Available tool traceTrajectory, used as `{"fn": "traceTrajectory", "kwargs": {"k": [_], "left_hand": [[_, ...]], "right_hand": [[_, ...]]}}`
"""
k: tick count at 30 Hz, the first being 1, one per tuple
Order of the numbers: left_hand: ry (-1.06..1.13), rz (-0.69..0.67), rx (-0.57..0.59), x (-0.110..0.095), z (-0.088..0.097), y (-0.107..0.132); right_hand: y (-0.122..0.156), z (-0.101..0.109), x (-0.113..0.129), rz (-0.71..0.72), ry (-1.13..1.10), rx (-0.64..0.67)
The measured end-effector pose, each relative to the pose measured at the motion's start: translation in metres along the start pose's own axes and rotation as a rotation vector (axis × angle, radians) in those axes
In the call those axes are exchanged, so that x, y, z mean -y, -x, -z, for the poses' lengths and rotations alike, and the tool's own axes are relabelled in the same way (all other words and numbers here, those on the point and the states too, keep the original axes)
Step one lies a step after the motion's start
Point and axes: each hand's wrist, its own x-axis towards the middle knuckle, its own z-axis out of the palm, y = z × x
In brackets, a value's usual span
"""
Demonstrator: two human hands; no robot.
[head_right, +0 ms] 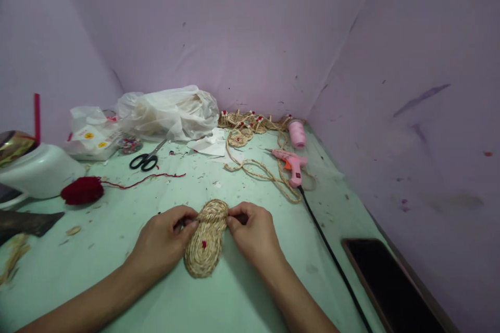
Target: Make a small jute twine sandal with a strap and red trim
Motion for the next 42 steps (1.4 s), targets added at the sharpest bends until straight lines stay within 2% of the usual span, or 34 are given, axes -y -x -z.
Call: {"fn": "traceTrajectory", "kwargs": {"k": [7,13,20,24,29,33,36,39,42], "left_hand": [[0.064,-0.071,-0.001,0.008,-0.003,-0.002],[0.064,-0.088,-0.012,0.012,-0.008,-0.003],[0.008,-0.126,-0.038,0.011,-0.009,-0.002],[0.009,-0.090,-0.015,0.009,-0.010,0.000],[0.100,-0.049,0.018,0.012,-0.009,0.001],[0.214,-0.154,0.053,0.016,-0.007,0.002],[0.298,-0.225,0.021,0.015,-0.005,0.002],[0.292,-0.196,-0.008,0.014,-0.005,0.000],[0.287,-0.178,0.043,0.018,-0.007,-0.002]], "right_hand": [[-0.002,0.005,0.001,-0.019,-0.028,0.044],[0.000,0.003,-0.001,0.015,-0.003,0.041],[-0.001,0.002,0.002,-0.020,0.022,0.004],[0.001,0.001,0.004,-0.008,0.072,-0.014],[0.002,0.003,0.001,0.003,0.041,0.025],[0.001,0.007,-0.002,-0.052,-0.042,0.059],[0.000,0.008,-0.001,-0.115,-0.075,0.085],[0.000,0.007,0.000,-0.171,-0.123,0.090],[0.001,0.005,0.002,-0.209,-0.172,0.099]]}}
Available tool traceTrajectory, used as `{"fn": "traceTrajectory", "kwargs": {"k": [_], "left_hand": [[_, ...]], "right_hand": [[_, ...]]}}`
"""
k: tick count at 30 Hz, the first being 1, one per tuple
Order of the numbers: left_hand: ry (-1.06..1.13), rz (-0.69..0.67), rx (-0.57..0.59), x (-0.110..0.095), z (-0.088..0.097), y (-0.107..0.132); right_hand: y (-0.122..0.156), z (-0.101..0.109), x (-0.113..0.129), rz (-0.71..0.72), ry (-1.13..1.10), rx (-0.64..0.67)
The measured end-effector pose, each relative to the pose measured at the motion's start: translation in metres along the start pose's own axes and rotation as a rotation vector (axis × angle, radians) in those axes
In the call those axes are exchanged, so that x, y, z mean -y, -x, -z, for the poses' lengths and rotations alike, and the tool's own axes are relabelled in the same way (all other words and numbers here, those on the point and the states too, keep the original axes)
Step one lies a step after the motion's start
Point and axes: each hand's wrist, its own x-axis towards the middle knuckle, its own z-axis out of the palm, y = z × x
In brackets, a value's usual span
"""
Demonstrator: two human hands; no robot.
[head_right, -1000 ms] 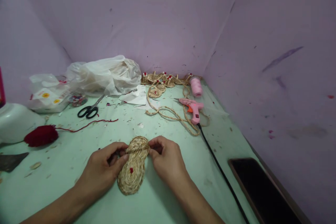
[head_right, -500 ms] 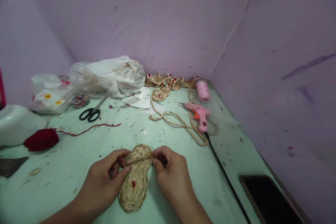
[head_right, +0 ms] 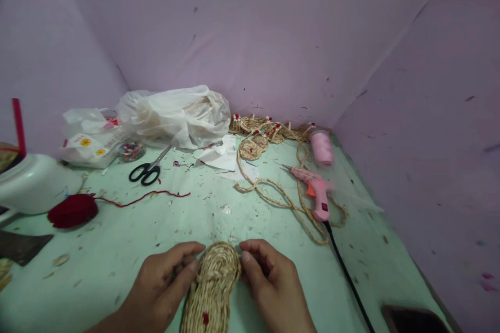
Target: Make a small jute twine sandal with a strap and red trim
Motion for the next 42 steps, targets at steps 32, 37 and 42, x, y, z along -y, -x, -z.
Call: {"fn": "traceTrajectory", "kwargs": {"k": [32,37,42], "left_hand": [[0.100,0.116,-0.087,0.002,0.000,-0.007],[0.042,0.101,-0.081,-0.002,0.000,-0.008],[0.016,0.055,-0.067,-0.001,0.000,-0.008]], "right_hand": [[0.000,0.001,0.000,0.194,0.164,-0.060],[0.004,0.005,0.005,0.196,0.256,-0.076],[0.008,0.004,0.007,0.201,0.406,-0.029]]}}
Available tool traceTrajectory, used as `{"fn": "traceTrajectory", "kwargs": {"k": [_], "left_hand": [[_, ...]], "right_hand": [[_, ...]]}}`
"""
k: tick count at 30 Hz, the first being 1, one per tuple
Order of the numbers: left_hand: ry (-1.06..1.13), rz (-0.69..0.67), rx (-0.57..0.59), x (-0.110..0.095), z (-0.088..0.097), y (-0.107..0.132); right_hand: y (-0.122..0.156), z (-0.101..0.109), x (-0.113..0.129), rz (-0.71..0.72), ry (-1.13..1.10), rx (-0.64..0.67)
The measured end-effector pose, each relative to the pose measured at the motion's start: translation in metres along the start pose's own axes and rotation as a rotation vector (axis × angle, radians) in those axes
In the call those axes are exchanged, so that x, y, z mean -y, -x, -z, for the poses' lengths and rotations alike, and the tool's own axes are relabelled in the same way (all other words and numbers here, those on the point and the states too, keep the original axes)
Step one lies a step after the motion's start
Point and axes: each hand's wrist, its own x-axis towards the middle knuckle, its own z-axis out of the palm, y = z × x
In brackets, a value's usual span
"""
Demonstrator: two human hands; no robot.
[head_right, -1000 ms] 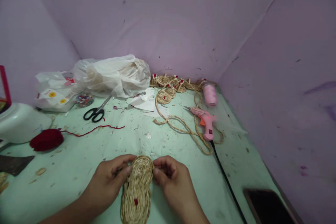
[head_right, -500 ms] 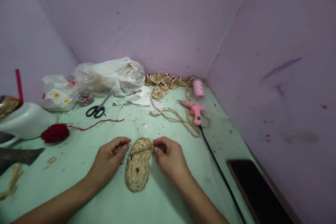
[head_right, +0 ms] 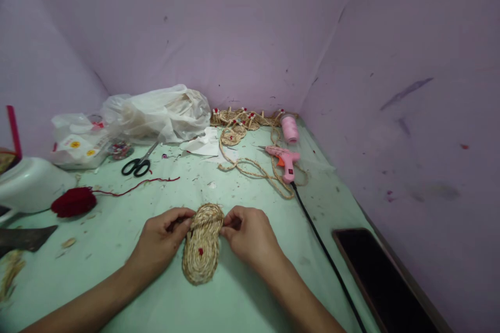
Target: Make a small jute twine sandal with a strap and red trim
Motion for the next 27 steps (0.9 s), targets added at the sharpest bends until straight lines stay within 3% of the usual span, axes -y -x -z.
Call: {"fn": "traceTrajectory", "kwargs": {"k": [8,15,21,27], "left_hand": [[-0.027,0.012,0.028,0.0002,-0.0005,0.0003],[-0.012,0.032,0.016,0.0034,-0.0023,0.0008],[-0.046,0.049,0.025,0.0033,-0.0023,0.0020],[-0.074,-0.047,0.064,0.0028,-0.0010,-0.0002]], "right_hand": [[-0.0007,-0.0037,0.0001,0.022,0.053,0.024],[0.0014,-0.0051,-0.0010,0.120,0.227,0.010],[0.0012,-0.0052,0.0013,0.092,0.251,0.040],[0.0021,-0.0047,0.0043,0.073,0.286,0.045]]}}
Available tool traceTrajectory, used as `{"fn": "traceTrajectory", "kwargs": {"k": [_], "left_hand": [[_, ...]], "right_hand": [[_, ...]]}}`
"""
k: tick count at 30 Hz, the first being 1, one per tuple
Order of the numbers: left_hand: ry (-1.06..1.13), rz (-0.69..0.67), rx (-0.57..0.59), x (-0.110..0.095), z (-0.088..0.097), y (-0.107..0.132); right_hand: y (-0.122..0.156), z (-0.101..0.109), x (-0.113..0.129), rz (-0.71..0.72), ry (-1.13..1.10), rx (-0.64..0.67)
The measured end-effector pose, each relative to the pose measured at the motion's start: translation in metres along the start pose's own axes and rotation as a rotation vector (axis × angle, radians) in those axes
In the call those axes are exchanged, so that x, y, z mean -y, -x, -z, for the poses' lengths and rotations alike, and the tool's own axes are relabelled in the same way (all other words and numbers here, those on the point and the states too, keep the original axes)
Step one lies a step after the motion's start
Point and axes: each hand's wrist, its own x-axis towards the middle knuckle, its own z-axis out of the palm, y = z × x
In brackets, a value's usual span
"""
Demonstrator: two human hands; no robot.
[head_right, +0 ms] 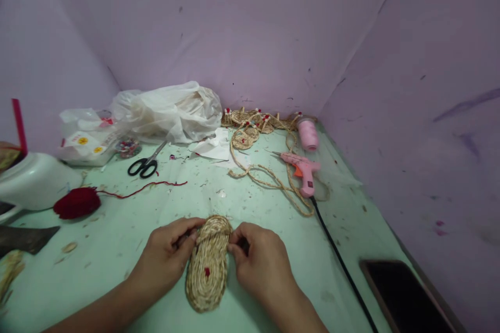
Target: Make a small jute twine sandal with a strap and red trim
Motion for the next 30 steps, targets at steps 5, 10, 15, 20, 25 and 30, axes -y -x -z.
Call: {"fn": "traceTrajectory", "kwargs": {"k": [5,10,15,20,25,30], "left_hand": [[-0.008,-0.006,-0.009,0.002,0.000,0.000],[-0.002,-0.012,-0.004,0.002,0.000,-0.001],[0.029,0.004,-0.002,-0.001,0.002,-0.001],[0.034,0.052,0.024,-0.004,0.005,0.000],[0.048,0.078,-0.008,-0.004,0.004,0.001],[0.138,0.174,-0.069,-0.002,0.003,0.000]], "right_hand": [[0.001,0.000,0.000,0.001,0.009,-0.013],[-0.003,0.001,-0.008,-0.007,-0.187,-0.021],[-0.008,-0.003,-0.016,-0.093,-0.425,-0.105],[-0.007,-0.005,-0.012,-0.057,-0.458,-0.087],[-0.006,-0.004,-0.006,-0.034,-0.436,-0.096],[-0.006,0.011,-0.008,-0.101,-0.422,-0.197]]}}
